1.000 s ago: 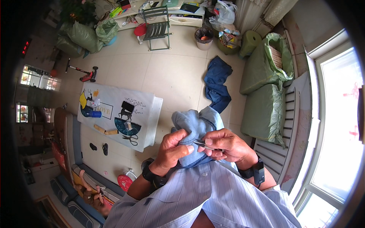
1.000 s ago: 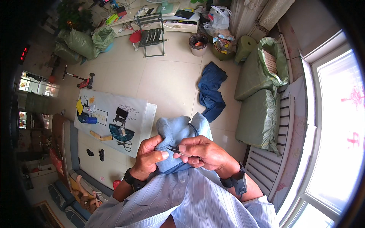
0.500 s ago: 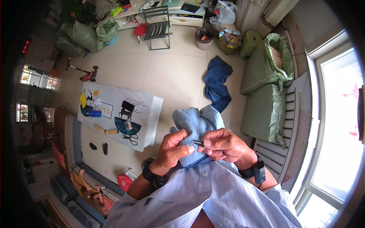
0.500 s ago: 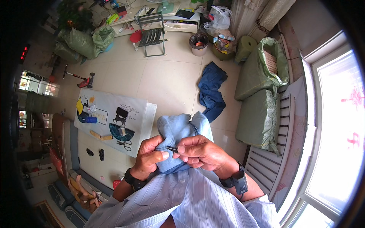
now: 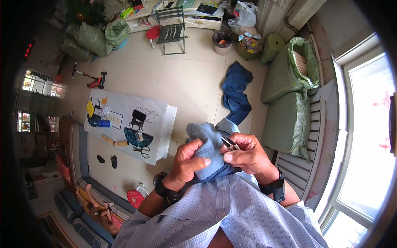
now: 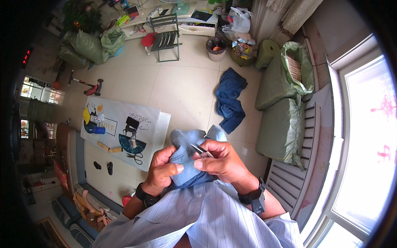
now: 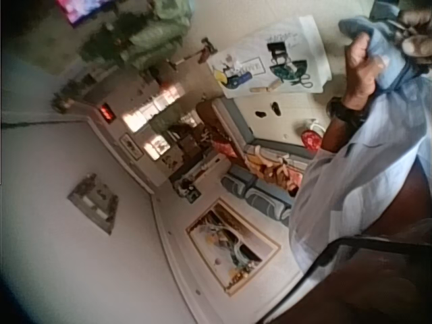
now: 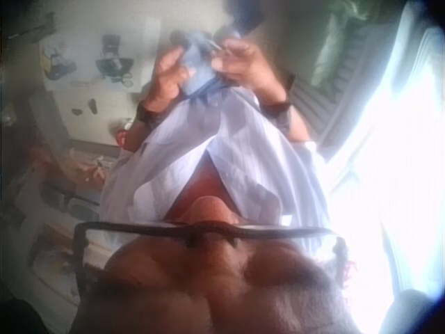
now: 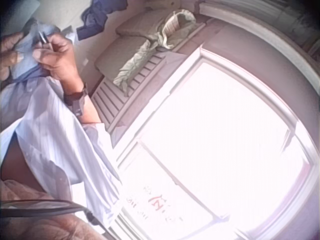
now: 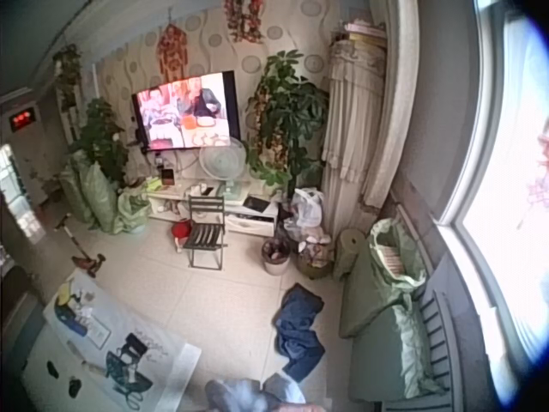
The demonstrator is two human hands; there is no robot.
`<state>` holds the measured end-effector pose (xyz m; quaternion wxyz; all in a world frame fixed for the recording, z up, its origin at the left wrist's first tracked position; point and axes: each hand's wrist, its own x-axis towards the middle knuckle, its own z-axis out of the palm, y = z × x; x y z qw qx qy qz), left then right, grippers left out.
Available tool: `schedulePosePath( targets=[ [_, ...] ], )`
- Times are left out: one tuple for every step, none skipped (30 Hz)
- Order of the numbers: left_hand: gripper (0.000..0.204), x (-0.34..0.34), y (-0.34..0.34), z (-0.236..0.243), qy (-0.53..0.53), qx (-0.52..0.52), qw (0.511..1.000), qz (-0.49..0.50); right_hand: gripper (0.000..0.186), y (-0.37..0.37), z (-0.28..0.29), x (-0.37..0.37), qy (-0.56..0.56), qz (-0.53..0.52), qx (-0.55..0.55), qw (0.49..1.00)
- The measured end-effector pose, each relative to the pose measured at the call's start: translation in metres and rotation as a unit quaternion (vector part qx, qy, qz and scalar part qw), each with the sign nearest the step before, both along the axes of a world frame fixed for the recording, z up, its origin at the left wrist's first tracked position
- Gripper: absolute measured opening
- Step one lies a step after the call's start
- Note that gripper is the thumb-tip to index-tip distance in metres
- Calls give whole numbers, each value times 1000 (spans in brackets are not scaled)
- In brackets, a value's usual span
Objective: The person inspects a pair of light blue jeans, then uses a small blade to cut threads on the hem and pocket area. After finishing the first pair, the person picks up a second pair of dark blue jeans and begins inspecting the waistband and pockets.
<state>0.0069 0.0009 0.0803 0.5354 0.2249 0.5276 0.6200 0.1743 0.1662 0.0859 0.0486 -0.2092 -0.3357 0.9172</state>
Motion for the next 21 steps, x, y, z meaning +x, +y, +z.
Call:
schedulePosePath(
  targets=[
    [19,0,0,0,2,-1,1000,-1,23,-4,6,-5,-32,-11,115,993],
    [19,-1,1,0,5,-2,1000,-2,23,-6,6,-7,-28,-15,153,988],
    [20,-2,1,0,8,-3,1000,-3,23,-7,5,-8,-24,-18,190,981],
    [19,-2,1,-1,11,-9,1000,-9,23,-9,4,-9,-20,-22,227,974],
    [19,-3,1,-2,15,-15,1000,-15,23,-12,6,-14,-20,-39,301,953],
    [19,-2,1,-2,18,-22,999,-22,24,-14,7,-19,-28,-49,375,925],
    [19,-1,2,0,7,-31,999,-17,26,-16,8,-24,-36,-60,446,892],
    [19,0,4,4,-3,-40,999,-13,27,-18,9,-27,-44,-71,514,854],
    [19,2,8,5,-15,-47,999,-11,28,-17,10,-27,-46,-61,522,850],
    [19,1,8,2,-10,-57,998,-11,26,-16,10,-27,-47,-42,509,859],
    [20,0,4,-3,-5,-66,998,-13,25,-15,10,-28,-49,-23,495,867],
    [21,0,5,-7,-2,-71,997,-21,24,-13,9,-26,-56,-9,484,873],
    [25,4,11,0,-29,-61,998,-14,23,-11,9,-24,-51,-12,465,884],
    [30,6,13,-1,-42,-48,998,0,22,-8,8,-23,-67,-8,404,912],
    [32,6,13,-4,-52,-42,998,-1,19,-5,3,-20,-57,-27,362,930],
    [34,5,13,-7,-60,-40,997,3,17,-2,-6,-19,-41,-44,317,946],
    [34,6,16,-7,-67,-43,997,5,13,0,-17,-16,-39,-80,291,953],
    [34,7,17,-5,-71,-47,996,12,12,5,-22,-12,-58,-91,267,958],
    [34,8,20,-2,-75,-62,995,14,11,10,-27,-6,-76,-105,239,962],
    [35,9,26,-2,-72,-60,996,11,10,16,-32,1,-93,-119,211,966],
    [35,10,30,-3,-69,-59,996,9,7,22,-37,9,-122,-124,176,969]
  ],
)
